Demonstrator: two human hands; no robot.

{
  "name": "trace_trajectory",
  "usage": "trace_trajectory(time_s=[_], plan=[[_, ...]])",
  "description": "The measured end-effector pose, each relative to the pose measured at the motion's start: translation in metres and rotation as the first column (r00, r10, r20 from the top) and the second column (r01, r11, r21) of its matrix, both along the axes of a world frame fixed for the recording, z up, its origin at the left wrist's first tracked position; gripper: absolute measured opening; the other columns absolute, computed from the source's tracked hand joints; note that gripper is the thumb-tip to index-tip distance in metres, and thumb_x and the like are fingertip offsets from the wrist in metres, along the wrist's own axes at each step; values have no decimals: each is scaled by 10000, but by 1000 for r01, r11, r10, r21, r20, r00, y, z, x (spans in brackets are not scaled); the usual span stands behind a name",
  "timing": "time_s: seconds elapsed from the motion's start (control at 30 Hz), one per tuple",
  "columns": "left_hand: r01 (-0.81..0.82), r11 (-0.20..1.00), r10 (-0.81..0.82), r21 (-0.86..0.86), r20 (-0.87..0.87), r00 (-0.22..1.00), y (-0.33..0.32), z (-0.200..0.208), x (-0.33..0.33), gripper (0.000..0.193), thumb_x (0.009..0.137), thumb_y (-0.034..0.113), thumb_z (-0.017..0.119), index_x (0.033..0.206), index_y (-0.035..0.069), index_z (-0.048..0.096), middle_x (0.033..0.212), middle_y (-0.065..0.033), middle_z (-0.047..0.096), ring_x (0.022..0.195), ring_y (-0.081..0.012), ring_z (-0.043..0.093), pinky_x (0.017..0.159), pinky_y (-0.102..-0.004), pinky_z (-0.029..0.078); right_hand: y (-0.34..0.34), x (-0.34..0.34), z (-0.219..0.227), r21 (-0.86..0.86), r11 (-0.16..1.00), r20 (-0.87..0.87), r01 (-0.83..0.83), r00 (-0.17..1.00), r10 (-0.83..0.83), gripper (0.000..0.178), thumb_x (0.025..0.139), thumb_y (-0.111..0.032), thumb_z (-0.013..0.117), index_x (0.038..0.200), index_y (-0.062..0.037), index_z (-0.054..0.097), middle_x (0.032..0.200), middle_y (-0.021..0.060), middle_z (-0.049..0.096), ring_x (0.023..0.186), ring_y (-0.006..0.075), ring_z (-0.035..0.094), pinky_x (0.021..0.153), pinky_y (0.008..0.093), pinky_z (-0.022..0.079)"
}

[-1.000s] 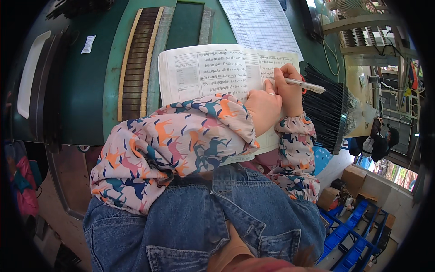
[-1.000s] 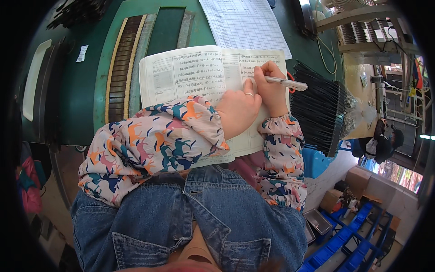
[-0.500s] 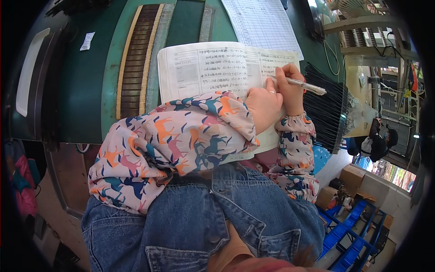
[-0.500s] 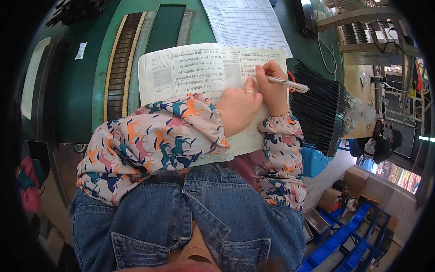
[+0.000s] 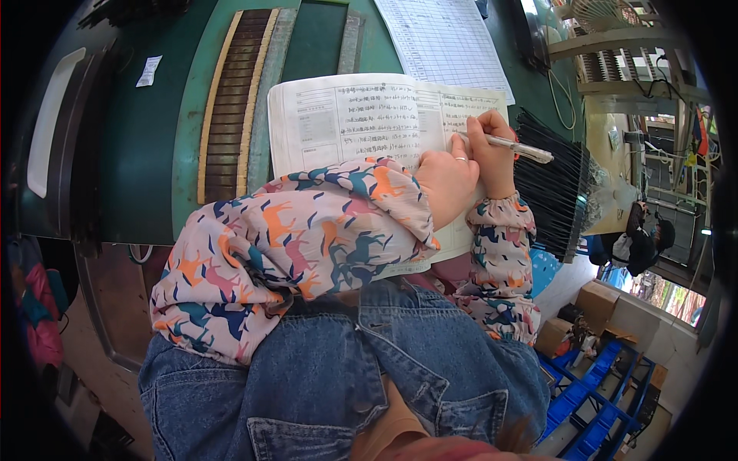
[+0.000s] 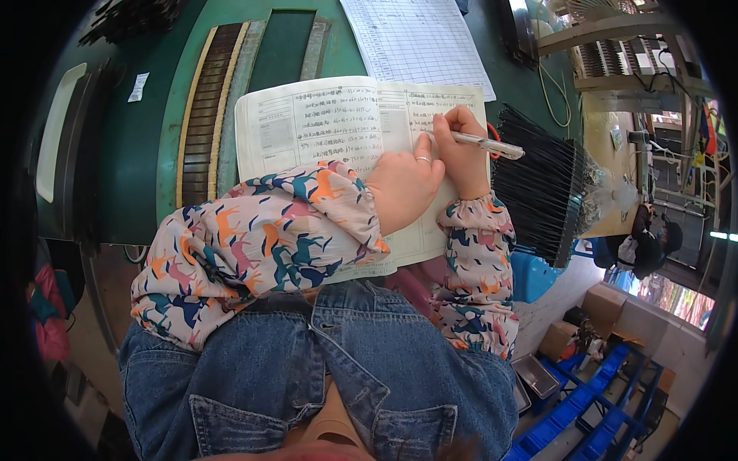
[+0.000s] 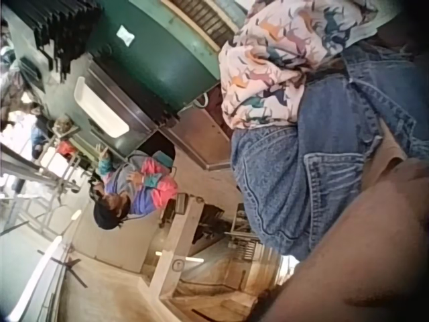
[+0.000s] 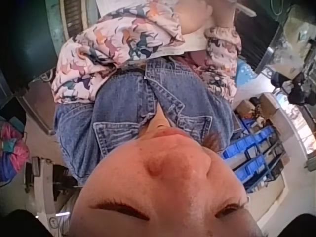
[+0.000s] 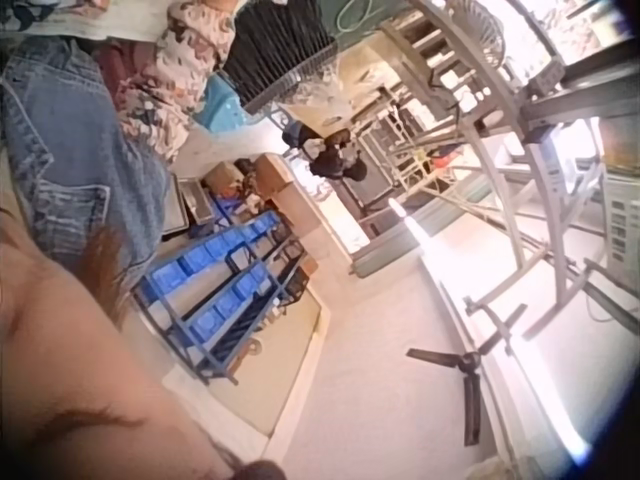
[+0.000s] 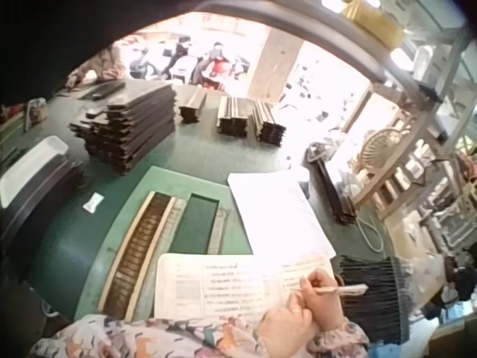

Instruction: Assembling electrical wiring harnesses on a production jig and filling out a production log sheet.

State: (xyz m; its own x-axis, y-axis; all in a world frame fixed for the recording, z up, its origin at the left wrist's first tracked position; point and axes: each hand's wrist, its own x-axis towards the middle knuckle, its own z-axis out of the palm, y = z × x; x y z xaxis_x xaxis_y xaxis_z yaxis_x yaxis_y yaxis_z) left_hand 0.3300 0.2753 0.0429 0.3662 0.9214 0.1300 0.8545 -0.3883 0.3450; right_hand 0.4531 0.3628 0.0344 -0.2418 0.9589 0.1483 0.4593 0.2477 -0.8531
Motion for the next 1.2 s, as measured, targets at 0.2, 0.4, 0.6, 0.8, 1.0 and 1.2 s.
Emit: trace_trajectory(time_s=[0.2,0.4,0.6,0.8,1.0,1.2], plan=[[-11,1000,11,3,-9,1000,1,3,-3,194,807,138,554,930,-8,587,1224,-359,505,666,-264,672,534,-368,529,-1,-2,6,-1,1000,32,16,999,-16,184,862,-104,636,734,-33,524,609,-22,501,550,38,400,478,229,333],[9,999,-9,-38,4,1000,1,5,-4,211,808,140,556,952,-10,592,1229,-361,499,666,-272,673,535,-374,530,1,0,4,2,1000,49,1,999,-1,185,866,-100,627,734,-33,515,614,-24,491,554,42,397,480,229,335],[3,1000,-5,25,80,997,0,-2,-6,207,806,145,564,959,6,580,1249,-310,502,693,-285,673,541,-381,531,1,-1,2,11,1000,30,25,999,-25,198,866,-105,623,727,-31,503,628,-16,489,560,48,395,486,234,341],[40,998,-39,-50,24,999,2,7,-8,219,809,145,562,979,7,576,1281,-312,484,702,-300,672,566,-397,538,4,2,2,-23,1000,36,14,999,-13,192,868,-97,618,730,-31,501,628,-16,490,560,49,396,485,228,341],[30,998,-27,-59,48,998,3,3,-9,230,814,148,557,991,3,570,1290,-311,479,705,-306,677,569,-403,540,0,2,8,-128,990,-30,55,998,-59,200,875,-102,619,727,-29,506,628,-18,509,562,43,406,485,223,344],[71,991,-64,-110,62,996,4,9,-9,225,823,158,548,990,9,574,1299,-311,475,717,-319,683,569,-409,541,3,5,2,4,1000,47,22,999,-22,201,876,-116,624,733,-21,521,628,-17,515,564,41,409,486,225,347]])
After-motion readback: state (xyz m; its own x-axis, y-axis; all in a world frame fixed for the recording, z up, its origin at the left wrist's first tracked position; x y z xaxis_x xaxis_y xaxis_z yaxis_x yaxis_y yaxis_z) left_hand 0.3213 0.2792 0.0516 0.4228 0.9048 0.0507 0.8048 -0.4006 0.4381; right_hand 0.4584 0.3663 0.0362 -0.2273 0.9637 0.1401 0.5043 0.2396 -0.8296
